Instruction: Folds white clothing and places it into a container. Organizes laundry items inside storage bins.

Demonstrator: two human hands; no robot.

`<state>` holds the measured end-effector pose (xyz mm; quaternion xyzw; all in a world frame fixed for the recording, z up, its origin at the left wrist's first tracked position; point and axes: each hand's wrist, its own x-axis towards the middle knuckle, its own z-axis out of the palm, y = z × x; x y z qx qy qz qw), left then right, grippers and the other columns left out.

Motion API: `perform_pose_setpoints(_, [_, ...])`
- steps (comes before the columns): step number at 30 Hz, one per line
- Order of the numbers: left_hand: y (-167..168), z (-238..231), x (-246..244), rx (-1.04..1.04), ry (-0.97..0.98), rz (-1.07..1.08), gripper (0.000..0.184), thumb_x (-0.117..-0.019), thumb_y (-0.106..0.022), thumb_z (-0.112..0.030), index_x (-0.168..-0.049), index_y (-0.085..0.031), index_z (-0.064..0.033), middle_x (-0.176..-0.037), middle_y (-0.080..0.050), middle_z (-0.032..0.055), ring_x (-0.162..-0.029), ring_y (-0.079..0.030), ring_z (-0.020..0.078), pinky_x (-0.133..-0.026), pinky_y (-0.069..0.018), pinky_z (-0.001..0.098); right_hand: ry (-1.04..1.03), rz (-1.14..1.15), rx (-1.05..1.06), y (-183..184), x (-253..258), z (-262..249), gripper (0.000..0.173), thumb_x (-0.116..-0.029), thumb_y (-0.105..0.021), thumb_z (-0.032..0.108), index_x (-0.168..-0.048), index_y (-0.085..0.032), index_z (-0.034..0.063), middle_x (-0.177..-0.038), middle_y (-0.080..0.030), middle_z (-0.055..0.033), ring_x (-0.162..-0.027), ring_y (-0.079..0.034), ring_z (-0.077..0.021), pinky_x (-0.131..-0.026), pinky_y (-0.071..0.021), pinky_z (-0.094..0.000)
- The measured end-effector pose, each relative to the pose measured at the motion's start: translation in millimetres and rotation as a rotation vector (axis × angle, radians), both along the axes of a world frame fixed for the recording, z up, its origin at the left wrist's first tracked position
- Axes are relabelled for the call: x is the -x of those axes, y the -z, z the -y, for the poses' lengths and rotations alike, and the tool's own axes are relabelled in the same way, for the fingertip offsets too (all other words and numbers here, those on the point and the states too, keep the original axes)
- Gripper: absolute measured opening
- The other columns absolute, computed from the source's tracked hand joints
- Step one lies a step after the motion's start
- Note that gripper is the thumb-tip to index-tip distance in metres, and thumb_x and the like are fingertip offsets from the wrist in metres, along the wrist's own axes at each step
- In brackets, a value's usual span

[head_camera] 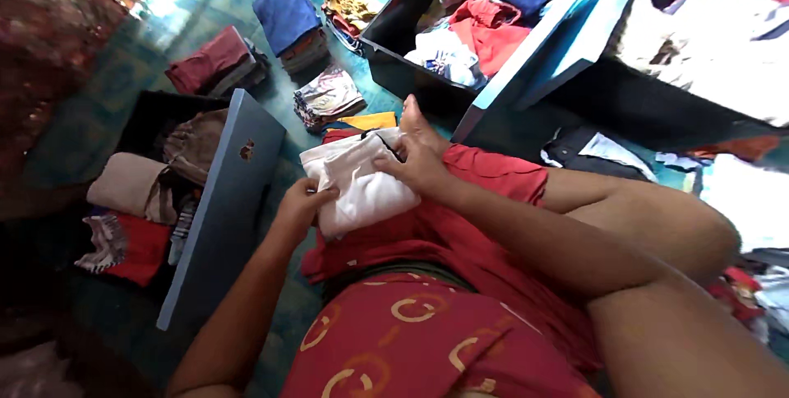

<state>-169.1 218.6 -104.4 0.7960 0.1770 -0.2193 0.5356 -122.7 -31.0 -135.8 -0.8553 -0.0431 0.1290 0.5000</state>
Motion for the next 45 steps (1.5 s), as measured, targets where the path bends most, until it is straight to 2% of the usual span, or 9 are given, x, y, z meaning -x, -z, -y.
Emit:
perform_pose_setpoints(5, [-20.0, 3.4, -9.9, -0.445, 0.239, 0.407, 0.088, -0.0781, -0.087, -0.035, -0.144, -0.044, 0.0039, -0.123, -0.060, 0.0259, -0.106, -0.062, 0.0366, -0.089, -0.0532, 0.0548, -0.447, 0.271, 0.242, -47.9, -39.2, 4.9, 0.109, -0.0683, -0.094, 0.045, -0.157, -0.041, 0.0111, -0.155, -0.044, -0.0259, -0.146, -0.037, -0.0465, -0.118, -0.0132, -0.0761])
perform_pose_setpoints(7, [-21.8, 8.3, -19.3, -0.439, 0.254, 0.384, 0.099, -0.0774, -0.087, -0.036, -0.151, -0.035, 0.0042, -0.138, -0.051, 0.0308, -0.120, -0.057, 0.0407, -0.098, -0.0499, 0.0559, -0.631, 0.129, 0.189, -63.3, -56.0, -16.0, 0.110, -0.0692, -0.097, 0.030, -0.158, -0.037, 0.0056, -0.146, -0.055, -0.0237, -0.135, -0.052, -0.0411, -0.113, -0.0354, -0.0675])
perform_pose_setpoints(11, [-9.4, 12.5, -24.3, -0.126, 0.086, 0.261, 0.105, -0.0762, -0.084, -0.023, -0.158, -0.021, 0.0002, -0.139, -0.054, 0.0242, -0.120, -0.062, 0.0262, -0.100, -0.0552, 0.0419, -0.790, -0.026, 0.253, -70.8, -76.2, -42.5, 0.094, -0.0805, -0.089, 0.021, -0.158, -0.038, 0.0059, -0.143, -0.056, -0.0267, -0.132, -0.053, -0.0455, -0.107, -0.0401, -0.0662])
perform_pose_setpoints(18, [-11.3, 30.7, -12.1, -0.072, 0.136, 0.719, 0.099, -0.0701, -0.079, -0.010, -0.151, -0.025, 0.0067, -0.129, -0.055, 0.0155, -0.104, -0.065, 0.0080, -0.082, -0.0591, 0.0246, -0.826, 0.132, 0.196, -61.6, -81.7, -29.4, 0.075, -0.0827, -0.085, 0.013, -0.147, -0.050, 0.0009, -0.126, -0.064, -0.0283, -0.118, -0.060, -0.0444, -0.096, -0.0460, -0.0651])
perform_pose_setpoints(23, [-23.4, 39.9, -13.3, -0.145, 0.060, 0.578, 0.119, -0.0702, -0.082, -0.026, -0.160, -0.009, 0.0022, -0.148, -0.043, 0.0235, -0.123, -0.056, 0.0205, -0.093, -0.0544, 0.0352, -0.768, 0.271, 0.070, -86.9, -73.0, -4.9, 0.050, -0.0806, -0.082, 0.001, -0.126, -0.061, -0.0072, -0.111, -0.067, -0.0233, -0.106, -0.064, -0.0365, -0.090, -0.0501, -0.0555])
perform_pose_setpoints(35, [-59.7, 74.5, -11.5, 0.088, 0.021, 0.214, 0.060, -0.0617, -0.081, -0.011, -0.115, -0.056, -0.0005, -0.089, -0.073, 0.0000, -0.079, -0.073, 0.0091, -0.071, -0.0639, 0.0298, -0.799, 0.349, -0.147, -84.2, -69.8, 29.4, 0.049, -0.0826, -0.080, -0.001, -0.127, -0.062, -0.0075, -0.112, -0.068, -0.0240, -0.107, -0.065, -0.0353, -0.093, -0.0495, -0.0524])
perform_pose_setpoints(41, [-110.2, 172.4, -75.2, 0.117, 0.447, 0.599, 0.041, -0.0765, -0.075, -0.004, -0.114, -0.061, -0.0115, -0.097, -0.074, -0.0109, -0.090, -0.072, 0.0024, -0.080, -0.0630, 0.0245, -0.346, 0.488, -0.369, -90.6, -80.6, 162.9, 0.107, -0.0617, -0.094, 0.009, -0.155, -0.042, 0.0003, -0.151, -0.045, -0.0296, -0.137, -0.048, -0.0396, -0.112, -0.0433, -0.0525])
perform_pose_setpoints(43, [-119.4, 221.9, -102.2, 0.215, 0.564, 0.632, 0.037, -0.0790, -0.074, -0.003, -0.111, -0.066, -0.0183, -0.096, -0.074, -0.0129, -0.089, -0.071, 0.0005, -0.078, -0.0621, 0.0227, -0.193, 0.267, -0.592, -74.8, -76.2, 237.9, 0.108, -0.0738, -0.084, 0.007, -0.163, -0.023, 0.0077, -0.161, -0.035, -0.0223, -0.139, -0.048, -0.0313, -0.105, -0.0496, -0.0462])
perform_pose_setpoints(45, [-121.8, 282.1, -126.5, 0.367, 0.636, 0.588, 0.031, -0.0827, -0.069, 0.000, -0.109, -0.067, -0.0169, -0.094, -0.075, -0.0098, -0.086, -0.071, 0.0023, -0.077, -0.0626, 0.0248, -0.022, 0.166, -0.735, -52.5, -58.0, 304.4, 0.090, -0.0896, -0.069, 0.026, -0.163, -0.017, 0.0172, -0.148, -0.052, -0.0093, -0.124, -0.058, -0.0188, -0.092, -0.0562, -0.0391])
